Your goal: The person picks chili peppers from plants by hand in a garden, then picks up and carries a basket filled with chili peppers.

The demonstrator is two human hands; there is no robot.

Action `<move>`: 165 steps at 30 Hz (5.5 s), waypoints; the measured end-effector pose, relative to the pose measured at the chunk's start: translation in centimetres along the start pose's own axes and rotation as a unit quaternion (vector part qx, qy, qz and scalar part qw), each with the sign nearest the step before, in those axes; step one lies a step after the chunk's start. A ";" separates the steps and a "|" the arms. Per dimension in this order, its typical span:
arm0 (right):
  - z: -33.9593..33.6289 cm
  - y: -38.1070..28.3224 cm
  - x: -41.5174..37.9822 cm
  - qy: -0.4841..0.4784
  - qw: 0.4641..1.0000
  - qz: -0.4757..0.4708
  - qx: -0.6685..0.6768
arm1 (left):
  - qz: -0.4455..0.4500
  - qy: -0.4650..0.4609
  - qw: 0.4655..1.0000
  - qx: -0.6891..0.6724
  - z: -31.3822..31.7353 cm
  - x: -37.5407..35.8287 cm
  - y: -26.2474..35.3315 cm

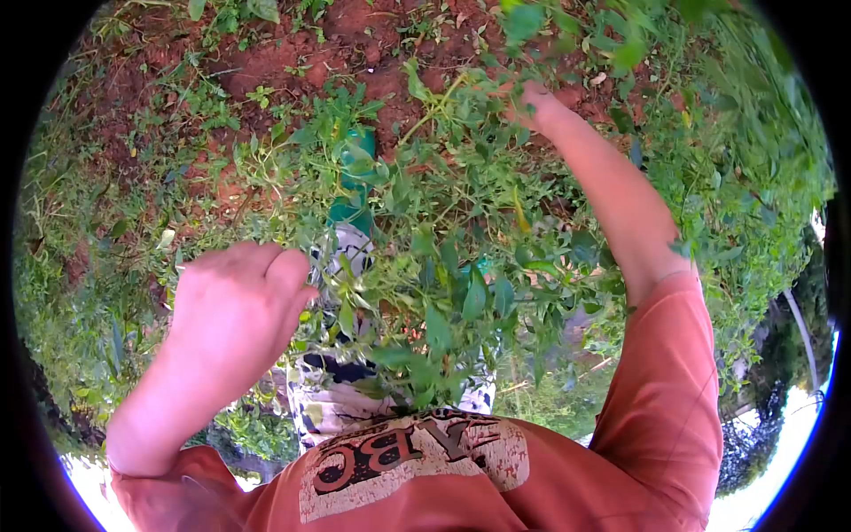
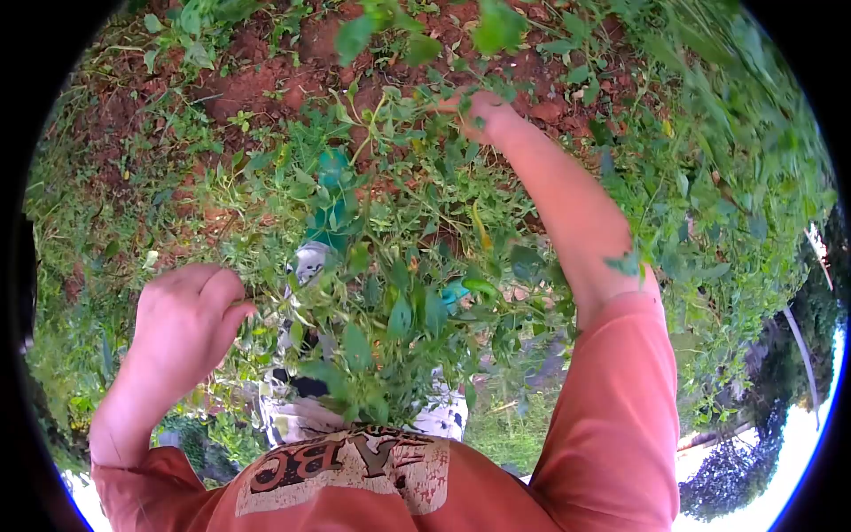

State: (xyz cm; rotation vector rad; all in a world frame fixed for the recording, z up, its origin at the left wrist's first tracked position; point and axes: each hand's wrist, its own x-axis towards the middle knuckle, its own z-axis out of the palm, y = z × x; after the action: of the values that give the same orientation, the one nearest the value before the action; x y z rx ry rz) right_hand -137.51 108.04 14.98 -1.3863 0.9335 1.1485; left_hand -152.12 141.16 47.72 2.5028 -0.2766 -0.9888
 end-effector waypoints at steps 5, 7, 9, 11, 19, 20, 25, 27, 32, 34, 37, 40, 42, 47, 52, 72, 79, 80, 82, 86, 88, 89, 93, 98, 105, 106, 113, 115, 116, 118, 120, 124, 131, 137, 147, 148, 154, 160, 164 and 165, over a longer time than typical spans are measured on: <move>2.2 -0.1 0.5 -0.150 0.919 0.036 -0.364 | -0.025 0.010 0.997 -0.074 1.3 -1.2 -2.0; 2.1 -0.6 -0.5 -0.182 0.878 0.038 -0.441 | -0.024 0.003 0.996 -0.084 1.5 -1.6 -2.9; 1.4 -1.2 -1.6 -0.199 0.826 0.017 -0.528 | -0.151 0.038 0.926 -0.344 1.8 -2.1 -4.1; 0.2 -2.1 -2.9 -0.207 0.744 -0.034 -0.634 | -0.226 0.052 0.776 -0.586 1.7 -2.4 -5.9; 3.1 -5.6 -15.3 -0.173 0.510 0.019 -0.842 | -0.067 0.164 0.321 -0.931 4.4 -3.7 -7.1; 3.2 -5.5 -16.2 -0.172 0.508 0.010 -0.844 | -0.050 0.170 0.302 -0.937 4.4 -3.6 -6.4; 2.1 -4.3 -19.6 -0.211 0.520 -0.001 -0.828 | 0.012 0.167 0.253 -0.953 3.6 -4.5 -4.2; 0.9 -3.5 -19.9 -0.208 0.499 -0.016 -0.841 | 0.062 0.144 0.252 -0.955 3.1 -5.1 -3.7; 0.6 -3.1 -21.5 -0.185 0.418 -0.045 -0.888 | 0.084 0.147 0.235 -0.957 2.8 -5.3 -2.2; 0.5 -3.2 -22.1 -0.173 0.450 -0.046 -0.875 | 0.088 0.154 0.256 -0.950 3.0 -5.3 -1.7; 1.6 -3.8 -23.3 -0.170 0.466 -0.059 -0.866 | 0.052 0.171 0.295 -0.939 3.2 -5.5 -1.4; 0.6 -3.1 -22.2 -0.180 0.471 -0.111 -0.856 | 0.047 0.176 0.313 -0.932 3.4 -5.9 -1.5; 1.7 -3.3 -23.1 -0.162 0.470 -0.116 -0.860 | 0.023 0.194 0.398 -0.896 3.3 -6.3 -1.5; 1.8 -3.4 -23.1 -0.127 0.495 -0.161 -0.844 | -0.086 0.234 0.418 -0.873 6.3 -9.5 -2.3; -0.5 -2.6 -22.3 -0.098 0.541 -0.238 -0.801 | -0.369 0.250 0.277 -0.851 17.4 -15.9 -5.4; -3.7 4.9 -28.4 -0.165 0.698 -0.466 -0.518 | -0.061 -0.169 0.948 -0.263 11.9 13.6 9.4; -4.0 4.2 -28.0 -0.205 0.786 -0.422 -0.403 | -0.107 -0.200 0.846 -0.482 14.0 12.3 10.2; -3.8 2.5 -29.1 -0.146 0.843 -0.270 -0.443 | -0.061 -0.197 0.824 -0.529 15.2 12.1 9.4; -4.5 2.3 -28.2 -0.085 0.903 -0.282 -0.314 | -0.031 -0.180 0.814 -0.552 17.2 11.6 8.6; -3.3 4.0 -24.3 -0.108 0.796 -0.434 -0.407 | -0.048 -0.202 0.808 -0.552 17.1 10.2 9.7; -1.7 4.8 -23.4 -0.199 0.686 -0.456 -0.531 | -0.012 -0.187 0.811 -0.555 15.9 9.8 10.4; -0.7 4.2 -23.8 -0.202 0.684 -0.459 -0.529 | -0.015 -0.184 0.812 -0.554 16.2 9.8 10.3; 1.4 2.9 -24.4 -0.312 0.633 -0.187 -0.683 | 0.012 -0.153 0.843 -0.516 16.0 9.4 10.3; 1.1 1.7 -26.1 -0.298 0.609 -0.126 -0.724 | -0.007 -0.200 0.886 -0.418 15.6 9.7 10.2; 2.6 0.0 -31.2 -0.172 0.526 -0.126 -0.823 | 0.156 -0.021 0.962 -0.222 17.9 9.4 10.2; 1.9 -0.5 -31.5 -0.151 0.573 -0.262 -0.762 | 0.119 0.011 0.953 -0.278 17.7 9.6 10.7; 3.9 -3.2 -37.0 0.010 0.645 -0.546 -0.535 | 0.071 0.192 0.910 -0.360 11.0 8.7 10.1; 5.1 -4.6 -38.6 -0.004 0.649 -0.555 -0.521 | 0.070 0.127 0.936 -0.322 6.4 6.5 6.6; 5.9 -5.4 -39.0 -0.014 0.652 -0.563 -0.508 | 0.011 0.128 0.893 -0.431 4.3 5.2 4.3; 8.3 -6.9 -39.0 -0.054 0.638 -0.564 -0.521 | -0.112 0.221 0.769 -0.589 2.0 3.1 -1.2; 11.6 -8.0 -38.2 -0.094 0.610 -0.567 -0.546 | -0.271 0.345 0.686 -0.580 3.5 2.2 -8.4; 20.9 -10.0 -31.2 -0.127 0.590 -0.453 -0.657 | -0.513 0.075 0.733 -0.440 9.6 1.7 -15.6; 31.0 -4.3 -13.2 -0.180 0.592 -0.297 -0.728 | -0.424 0.118 0.571 -0.693 17.0 4.0 -12.1; 31.4 -3.8 -12.5 -0.380 0.594 -0.188 -0.684 | -0.200 0.182 0.444 -0.854 15.7 2.8 -10.5; 30.2 -8.0 -18.7 -0.363 0.414 -0.237 -0.801 | -0.158 0.137 0.515 -0.831 12.8 1.2 -8.9; 30.1 -8.3 -20.1 -0.339 0.385 -0.267 -0.816 | -0.193 0.144 0.550 -0.800 12.8 1.5 -8.9; 30.1 -7.8 -26.1 -0.208 0.310 -0.272 -0.887 | -0.314 0.243 0.686 -0.610 11.1 3.6 -7.1; 28.7 -7.5 -27.0 -0.170 0.343 -0.243 -0.891 | -0.319 0.277 0.807 -0.412 9.5 3.4 -5.4; 28.0 -7.1 -26.4 -0.134 0.386 -0.175 -0.896 | -0.293 0.345 0.812 -0.369 11.3 4.9 -5.7; 27.5 -6.9 -26.2 -0.121 0.434 -0.183 -0.874 | -0.292 0.368 0.801 -0.372 11.4 5.2 -5.7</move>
State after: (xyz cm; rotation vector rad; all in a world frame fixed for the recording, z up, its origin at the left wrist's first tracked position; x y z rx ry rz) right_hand -141.00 134.75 42.66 -2.5171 -1.4561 1.8136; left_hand -156.04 140.78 34.54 1.9934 0.9823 -0.1325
